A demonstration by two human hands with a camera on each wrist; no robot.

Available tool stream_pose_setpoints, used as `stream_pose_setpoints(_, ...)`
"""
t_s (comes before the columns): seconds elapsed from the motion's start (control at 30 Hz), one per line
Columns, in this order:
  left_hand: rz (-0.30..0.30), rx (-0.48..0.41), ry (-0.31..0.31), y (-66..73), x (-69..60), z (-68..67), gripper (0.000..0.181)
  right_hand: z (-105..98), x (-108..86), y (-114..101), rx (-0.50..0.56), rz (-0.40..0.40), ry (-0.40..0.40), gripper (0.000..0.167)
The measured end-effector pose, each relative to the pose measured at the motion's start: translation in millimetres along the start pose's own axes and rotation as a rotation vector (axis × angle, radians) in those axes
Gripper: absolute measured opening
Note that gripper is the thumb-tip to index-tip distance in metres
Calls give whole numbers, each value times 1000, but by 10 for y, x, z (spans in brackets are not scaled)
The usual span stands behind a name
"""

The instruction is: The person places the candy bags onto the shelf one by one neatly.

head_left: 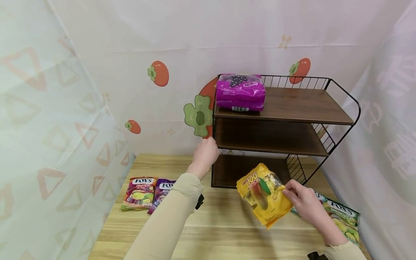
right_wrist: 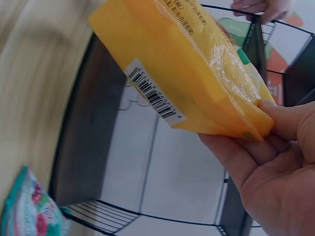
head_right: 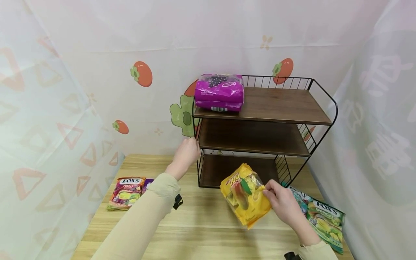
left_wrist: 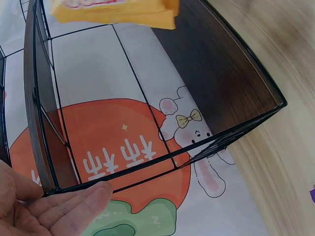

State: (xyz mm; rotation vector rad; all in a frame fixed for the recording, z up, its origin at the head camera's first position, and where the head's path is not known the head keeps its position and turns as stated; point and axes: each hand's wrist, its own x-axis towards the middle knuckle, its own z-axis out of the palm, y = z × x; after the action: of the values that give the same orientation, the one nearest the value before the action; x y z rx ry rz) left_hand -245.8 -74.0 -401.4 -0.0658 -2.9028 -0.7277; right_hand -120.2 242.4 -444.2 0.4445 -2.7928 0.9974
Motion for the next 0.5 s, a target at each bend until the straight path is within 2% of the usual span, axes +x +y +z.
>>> stream_pose_setpoints(0.17,8,-8,7,3,-5,0,23,-120,31,-80,27,-24,23,7)
stream_pose_setpoints(0.5,-9,-11,-2,11,-6,-11,25,-269,96,-162,-6,-20,49,6)
